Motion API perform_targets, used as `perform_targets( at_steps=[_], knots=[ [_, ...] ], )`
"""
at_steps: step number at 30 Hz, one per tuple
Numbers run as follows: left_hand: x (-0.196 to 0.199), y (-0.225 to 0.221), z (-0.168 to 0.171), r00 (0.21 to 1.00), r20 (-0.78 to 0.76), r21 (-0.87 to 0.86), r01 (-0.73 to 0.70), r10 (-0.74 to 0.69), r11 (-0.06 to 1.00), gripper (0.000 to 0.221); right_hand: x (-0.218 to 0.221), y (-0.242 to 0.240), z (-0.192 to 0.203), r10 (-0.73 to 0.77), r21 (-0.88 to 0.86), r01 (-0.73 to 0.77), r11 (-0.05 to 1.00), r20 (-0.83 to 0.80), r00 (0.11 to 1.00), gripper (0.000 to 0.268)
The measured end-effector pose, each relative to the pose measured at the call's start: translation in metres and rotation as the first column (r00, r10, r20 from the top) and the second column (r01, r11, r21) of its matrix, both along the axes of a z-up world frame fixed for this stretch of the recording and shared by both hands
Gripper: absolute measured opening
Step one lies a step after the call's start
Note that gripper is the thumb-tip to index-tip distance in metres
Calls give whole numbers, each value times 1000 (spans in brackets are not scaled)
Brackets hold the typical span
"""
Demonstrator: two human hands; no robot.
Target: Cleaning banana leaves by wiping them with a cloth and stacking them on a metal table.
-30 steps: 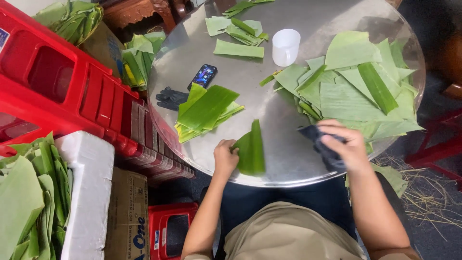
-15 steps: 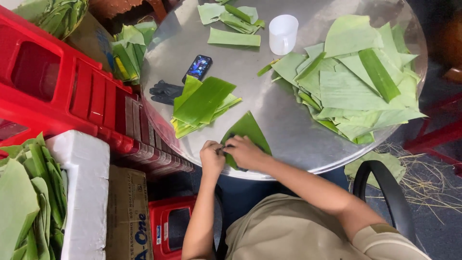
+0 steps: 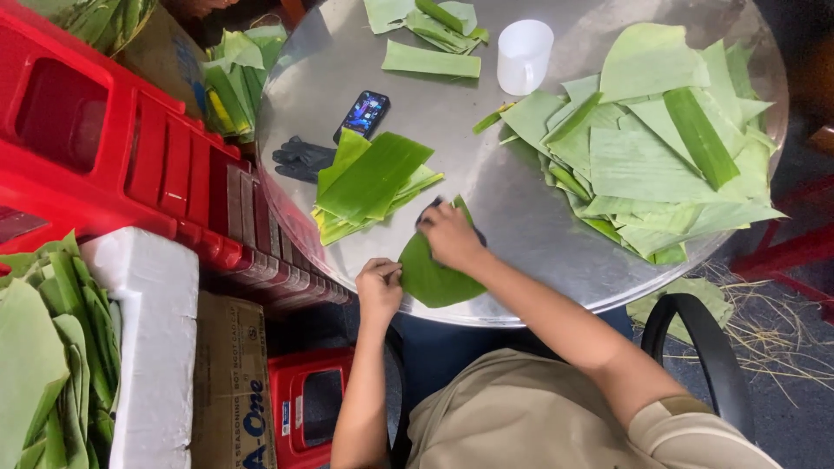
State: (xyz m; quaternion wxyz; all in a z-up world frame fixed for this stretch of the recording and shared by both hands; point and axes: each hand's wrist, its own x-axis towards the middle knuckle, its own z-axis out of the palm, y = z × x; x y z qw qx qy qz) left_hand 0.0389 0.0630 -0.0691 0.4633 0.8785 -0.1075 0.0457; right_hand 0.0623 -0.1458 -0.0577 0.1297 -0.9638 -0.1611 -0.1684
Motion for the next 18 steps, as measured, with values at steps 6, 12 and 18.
perform_targets(
  at_steps=[6, 12, 18],
  knots=[
    [-4, -3, 13, 998, -27, -36, -52, 51, 998, 35, -48, 44, -52, 327, 93, -329, 940, 34, 944, 21],
    [-7, -7, 12, 997, -3, -22, -77, 77, 997, 29, -16, -14, -17, -43, 107, 48, 993, -55, 998, 31],
    [-12, -16, 22, 992, -102, -2, -81, 80, 997, 37, -90, -23, -29, 183, 159, -194, 968, 85, 980, 26]
  ],
)
